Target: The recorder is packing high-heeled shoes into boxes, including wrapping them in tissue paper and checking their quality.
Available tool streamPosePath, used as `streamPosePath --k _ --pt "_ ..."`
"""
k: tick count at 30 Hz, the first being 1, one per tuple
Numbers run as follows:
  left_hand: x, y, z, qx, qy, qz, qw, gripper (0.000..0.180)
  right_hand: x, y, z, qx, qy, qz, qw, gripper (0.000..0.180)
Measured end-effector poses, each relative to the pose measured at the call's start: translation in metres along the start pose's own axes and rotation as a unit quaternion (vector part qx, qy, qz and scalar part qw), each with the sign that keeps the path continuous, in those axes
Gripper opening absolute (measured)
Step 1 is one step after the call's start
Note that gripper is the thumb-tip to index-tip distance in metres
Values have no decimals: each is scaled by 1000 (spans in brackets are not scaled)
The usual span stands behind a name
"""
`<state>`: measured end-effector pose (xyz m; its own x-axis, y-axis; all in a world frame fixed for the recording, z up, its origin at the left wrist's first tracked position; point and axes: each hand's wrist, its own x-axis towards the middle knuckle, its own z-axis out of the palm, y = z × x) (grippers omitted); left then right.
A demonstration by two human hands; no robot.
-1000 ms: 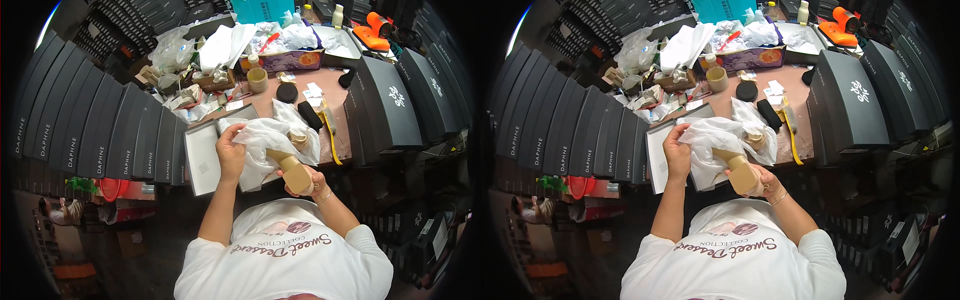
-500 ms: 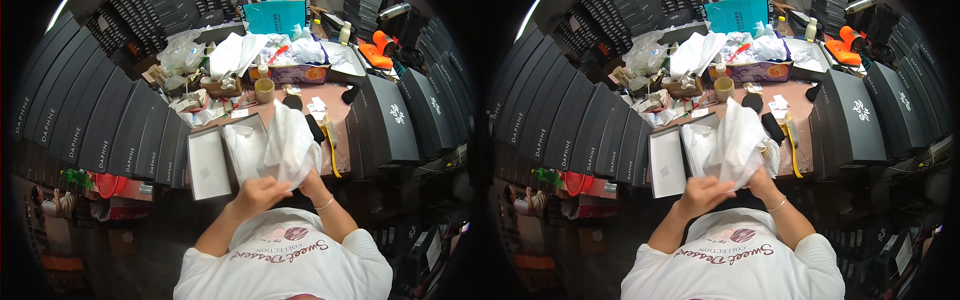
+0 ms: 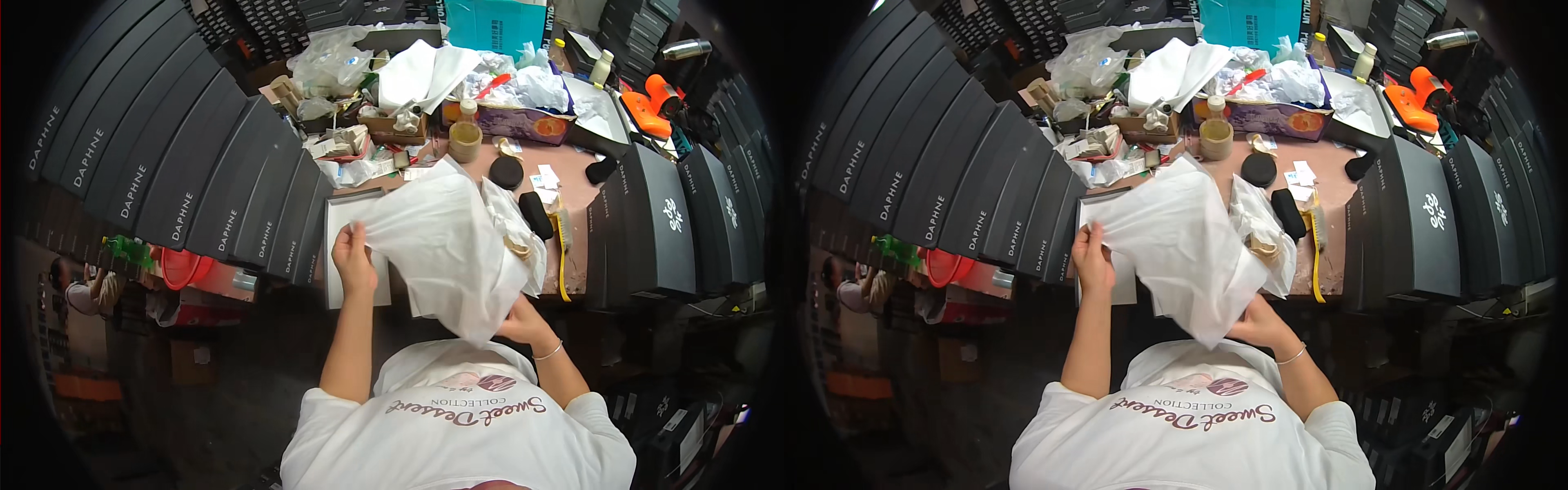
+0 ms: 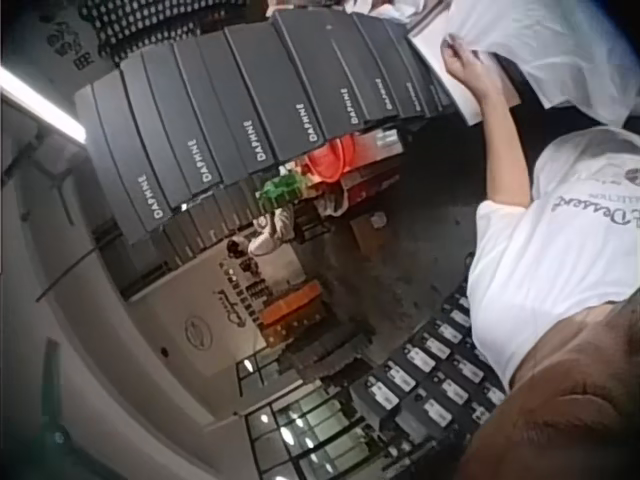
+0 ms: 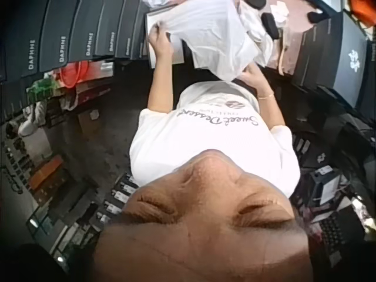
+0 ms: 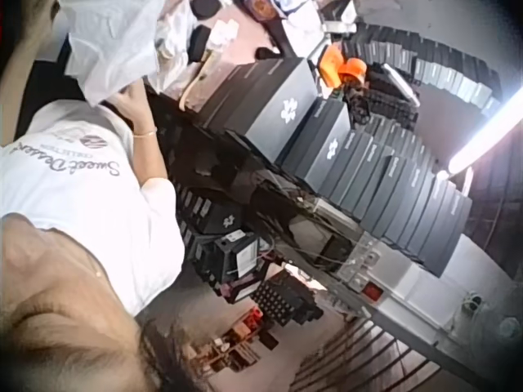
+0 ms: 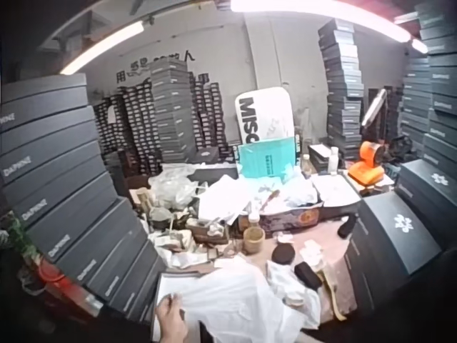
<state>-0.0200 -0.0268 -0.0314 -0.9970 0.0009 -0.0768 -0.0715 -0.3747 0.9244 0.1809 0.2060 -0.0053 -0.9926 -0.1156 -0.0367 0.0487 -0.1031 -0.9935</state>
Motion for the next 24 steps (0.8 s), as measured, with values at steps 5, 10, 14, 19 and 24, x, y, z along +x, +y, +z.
streamPosePath --k 5,10,14,19,24 --pt "-100 32 42 265 -232 262 898 65 20 -13 1 -13 39 17 999 54" --pt "-110 15 46 364 -216 409 808 42 33 -12 20 86 53 45 994 41" --pt "-121 22 59 332 -271 468 773 37 45 13 34 335 171 18 926 50" --pt "-118 12 67 284 -315 470 774 37 60 42 12 50 152 -104 982 58" --pt "-118 11 67 260 -321 466 782 35 44 18 9 -32 162 -166 972 54"
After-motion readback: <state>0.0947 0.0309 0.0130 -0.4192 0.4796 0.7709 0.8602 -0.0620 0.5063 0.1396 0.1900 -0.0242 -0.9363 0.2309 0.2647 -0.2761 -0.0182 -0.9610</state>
